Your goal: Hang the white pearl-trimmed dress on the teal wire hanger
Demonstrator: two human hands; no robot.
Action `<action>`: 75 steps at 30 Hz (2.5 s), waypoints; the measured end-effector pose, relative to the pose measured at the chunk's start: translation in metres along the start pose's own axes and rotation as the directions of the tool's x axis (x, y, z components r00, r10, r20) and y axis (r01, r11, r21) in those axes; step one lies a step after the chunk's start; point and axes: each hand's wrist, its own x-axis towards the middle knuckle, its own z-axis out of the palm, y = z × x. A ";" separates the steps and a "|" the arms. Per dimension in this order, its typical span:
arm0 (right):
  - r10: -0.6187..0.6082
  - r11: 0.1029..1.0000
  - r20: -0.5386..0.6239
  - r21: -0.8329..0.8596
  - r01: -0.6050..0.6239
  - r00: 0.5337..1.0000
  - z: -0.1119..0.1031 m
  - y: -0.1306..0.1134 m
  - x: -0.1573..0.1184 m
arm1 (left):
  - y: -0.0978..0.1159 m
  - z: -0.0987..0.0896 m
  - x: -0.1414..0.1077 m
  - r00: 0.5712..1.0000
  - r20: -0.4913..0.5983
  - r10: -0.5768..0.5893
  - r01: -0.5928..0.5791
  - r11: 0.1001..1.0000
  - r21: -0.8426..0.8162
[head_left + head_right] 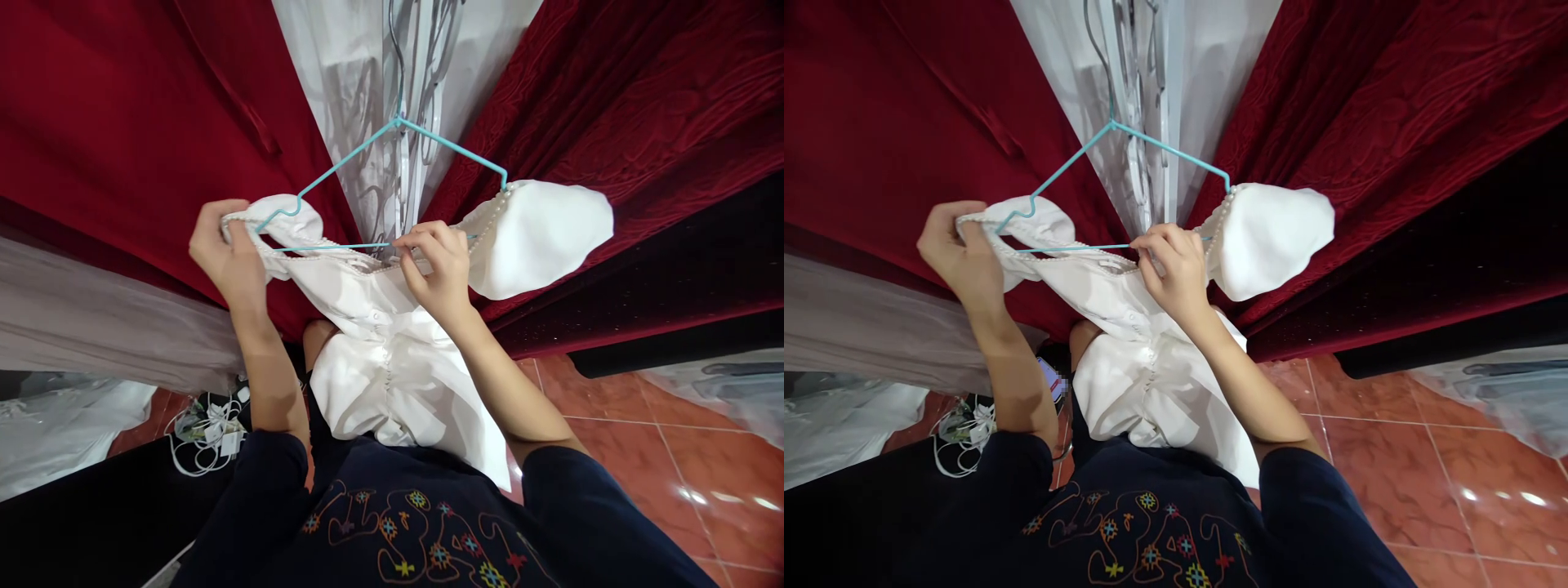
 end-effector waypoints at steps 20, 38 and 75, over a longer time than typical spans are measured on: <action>-0.038 0.993 0.025 0.110 0.035 0.999 -0.006 -0.003 0.000 | 0.072 0.039 -0.079 0.873 0.437 0.217 -0.232 0.972 -0.020; 0.254 0.961 -0.318 0.185 -0.203 0.913 -0.071 0.073 0.062 | 0.075 0.047 -0.088 0.911 0.371 0.178 -0.187 0.982 -0.010; 0.017 0.999 -0.075 0.043 -0.014 0.997 -0.026 0.026 -0.003 | 0.017 -0.022 -0.048 0.966 -0.202 -0.164 0.140 0.982 -0.129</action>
